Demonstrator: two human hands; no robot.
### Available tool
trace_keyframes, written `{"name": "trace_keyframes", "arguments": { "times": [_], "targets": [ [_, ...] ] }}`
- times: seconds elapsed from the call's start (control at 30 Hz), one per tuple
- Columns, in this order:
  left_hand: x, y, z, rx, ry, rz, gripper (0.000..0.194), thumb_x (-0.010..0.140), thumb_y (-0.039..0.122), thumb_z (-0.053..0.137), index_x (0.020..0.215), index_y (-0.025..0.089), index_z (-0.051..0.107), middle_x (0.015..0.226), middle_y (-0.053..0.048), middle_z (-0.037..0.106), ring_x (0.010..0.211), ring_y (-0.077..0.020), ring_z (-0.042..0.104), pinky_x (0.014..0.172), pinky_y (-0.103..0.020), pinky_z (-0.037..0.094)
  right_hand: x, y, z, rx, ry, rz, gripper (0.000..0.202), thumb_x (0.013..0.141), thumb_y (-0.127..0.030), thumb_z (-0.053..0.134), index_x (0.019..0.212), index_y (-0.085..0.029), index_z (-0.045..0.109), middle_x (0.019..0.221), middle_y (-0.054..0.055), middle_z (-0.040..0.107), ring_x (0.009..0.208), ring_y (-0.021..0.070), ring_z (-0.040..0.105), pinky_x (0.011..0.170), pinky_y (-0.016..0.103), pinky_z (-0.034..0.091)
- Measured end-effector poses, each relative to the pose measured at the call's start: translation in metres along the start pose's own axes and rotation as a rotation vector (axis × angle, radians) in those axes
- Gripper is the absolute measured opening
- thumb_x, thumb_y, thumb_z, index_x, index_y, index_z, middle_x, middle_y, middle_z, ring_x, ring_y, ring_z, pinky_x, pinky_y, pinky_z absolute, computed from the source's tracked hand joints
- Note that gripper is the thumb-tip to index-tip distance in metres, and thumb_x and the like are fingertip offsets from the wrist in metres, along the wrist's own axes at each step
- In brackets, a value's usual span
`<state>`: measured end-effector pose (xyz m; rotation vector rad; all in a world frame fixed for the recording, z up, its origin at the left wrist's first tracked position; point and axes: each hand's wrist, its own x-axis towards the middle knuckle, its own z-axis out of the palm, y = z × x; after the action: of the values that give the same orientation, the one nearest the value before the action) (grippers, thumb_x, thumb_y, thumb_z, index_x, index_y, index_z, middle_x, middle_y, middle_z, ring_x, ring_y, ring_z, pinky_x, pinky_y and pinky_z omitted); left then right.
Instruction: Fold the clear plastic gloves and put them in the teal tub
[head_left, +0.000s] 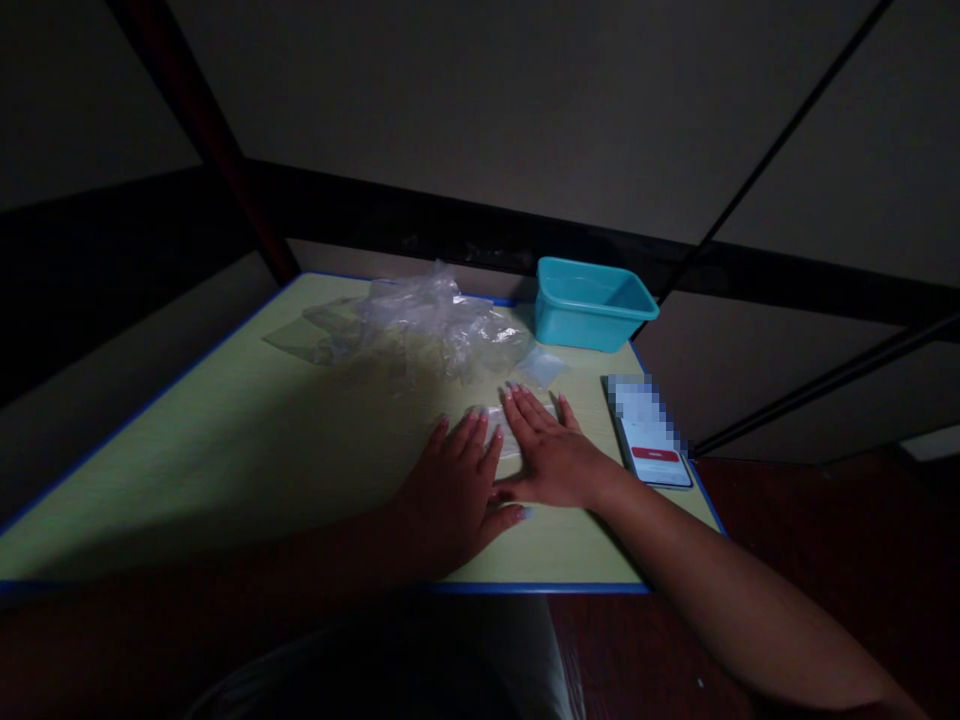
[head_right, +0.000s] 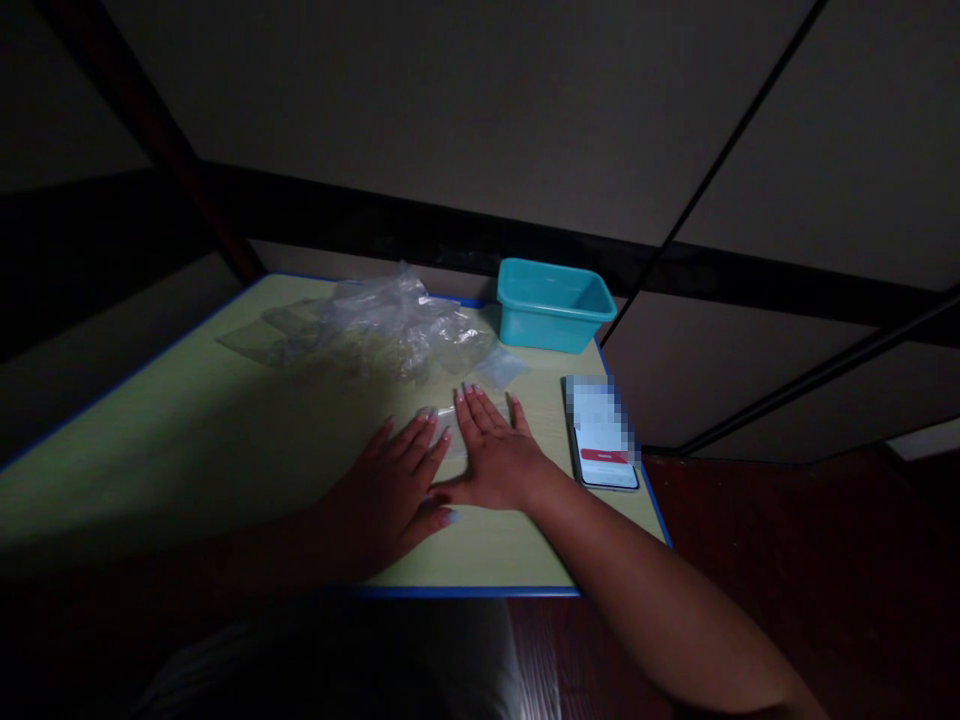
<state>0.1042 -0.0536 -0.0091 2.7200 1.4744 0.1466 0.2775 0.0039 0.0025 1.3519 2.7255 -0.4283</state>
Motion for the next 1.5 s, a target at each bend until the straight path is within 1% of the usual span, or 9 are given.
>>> {"name": "trace_keyframes", "arguments": {
  "times": [0.2, 0.4, 0.57, 0.8, 1.03, 1.1, 1.23, 1.37, 1.5],
  "targets": [
    [-0.002, -0.024, -0.006, -0.017, -0.053, 0.036, 0.069, 0.094, 0.056, 0.034, 0.140, 0.004, 0.040, 0.150, -0.025, 0.032, 0.141, -0.0356, 0.026, 0.110, -0.056, 0.021, 0.000, 0.001, 0.000, -0.010, -0.009, -0.006, 0.112, 0.076, -0.075, 0.047, 0.152, -0.007, 0.001, 0.156, 0.017, -0.002, 0.146, 0.0287, -0.002, 0.113, 0.057, -0.005],
    [0.009, -0.041, -0.006, -0.055, -0.047, 0.279, 0.070, 0.094, 0.055, 0.035, 0.146, 0.008, 0.030, 0.154, -0.018, 0.027, 0.144, -0.0281, 0.021, 0.114, -0.052, 0.015, 0.000, 0.001, 0.001, -0.015, -0.016, -0.006, 0.118, 0.073, -0.081, 0.046, 0.151, -0.004, 0.002, 0.156, 0.018, -0.005, 0.146, 0.0289, -0.003, 0.114, 0.056, -0.004],
    [0.013, -0.053, -0.004, -0.064, -0.131, 0.324, 0.069, 0.094, 0.059, 0.032, 0.147, 0.015, 0.029, 0.155, -0.019, 0.021, 0.144, -0.0319, 0.015, 0.111, -0.061, 0.013, -0.001, 0.003, 0.004, 0.020, 0.002, -0.037, 0.121, 0.071, -0.083, 0.046, 0.151, -0.006, 0.000, 0.156, 0.019, -0.001, 0.145, 0.0312, -0.002, 0.113, 0.057, -0.004],
    [0.008, -0.084, -0.013, -0.042, -0.231, 0.428, 0.069, 0.092, 0.060, 0.039, 0.149, 0.024, 0.025, 0.155, -0.020, 0.021, 0.144, -0.0338, 0.013, 0.110, -0.061, 0.019, -0.002, 0.005, 0.004, 0.079, 0.021, -0.056, 0.118, 0.071, -0.080, 0.050, 0.152, -0.013, -0.003, 0.157, 0.016, -0.002, 0.144, 0.0357, -0.009, 0.110, 0.062, -0.007],
    [0.011, -0.109, -0.011, -0.098, -0.213, 0.556, 0.068, 0.088, 0.064, 0.045, 0.147, 0.034, 0.029, 0.156, -0.017, 0.016, 0.141, -0.0399, 0.017, 0.107, -0.063, 0.026, -0.004, 0.001, -0.004, 0.119, -0.013, 0.000, 0.117, 0.067, -0.081, 0.056, 0.152, -0.023, 0.001, 0.157, 0.013, -0.003, 0.141, 0.0396, -0.014, 0.106, 0.067, -0.012],
    [0.010, -0.111, -0.010, -0.111, -0.207, 0.561, 0.068, 0.087, 0.064, 0.048, 0.147, 0.036, 0.029, 0.156, -0.015, 0.014, 0.142, -0.0400, 0.016, 0.107, -0.063, 0.026, -0.005, 0.000, -0.007, 0.116, -0.019, 0.034, 0.111, 0.069, -0.080, 0.055, 0.152, -0.026, 0.005, 0.157, 0.013, -0.004, 0.140, 0.0411, -0.014, 0.105, 0.069, -0.011],
    [0.008, -0.113, -0.009, -0.110, -0.208, 0.547, 0.068, 0.085, 0.063, 0.051, 0.146, 0.042, 0.027, 0.157, -0.013, 0.013, 0.142, -0.0369, 0.016, 0.108, -0.061, 0.026, -0.005, 0.004, -0.012, 0.098, -0.022, 0.099, 0.088, 0.084, -0.073, 0.042, 0.152, -0.027, 0.011, 0.157, 0.015, -0.001, 0.141, 0.0410, -0.009, 0.104, 0.071, -0.006],
    [0.009, -0.114, -0.006, -0.119, -0.211, 0.550, 0.067, 0.086, 0.064, 0.049, 0.145, 0.043, 0.025, 0.155, -0.015, 0.019, 0.141, -0.0389, 0.018, 0.104, -0.066, 0.029, -0.003, 0.004, -0.012, 0.067, 0.066, 0.124, 0.078, 0.092, -0.066, 0.033, 0.153, -0.025, 0.007, 0.157, 0.014, -0.005, 0.143, 0.0368, -0.009, 0.104, 0.070, -0.010],
    [0.007, -0.117, 0.001, -0.140, -0.137, 0.556, 0.067, 0.083, 0.061, 0.056, 0.143, 0.046, 0.030, 0.156, -0.012, 0.019, 0.138, -0.0425, 0.025, 0.101, -0.068, 0.031, -0.001, -0.008, -0.002, 0.087, 0.103, -0.015, 0.080, 0.094, -0.063, 0.031, 0.153, -0.019, -0.002, 0.157, 0.012, -0.007, 0.145, 0.0324, -0.005, 0.105, 0.065, -0.014]
  ]
}}
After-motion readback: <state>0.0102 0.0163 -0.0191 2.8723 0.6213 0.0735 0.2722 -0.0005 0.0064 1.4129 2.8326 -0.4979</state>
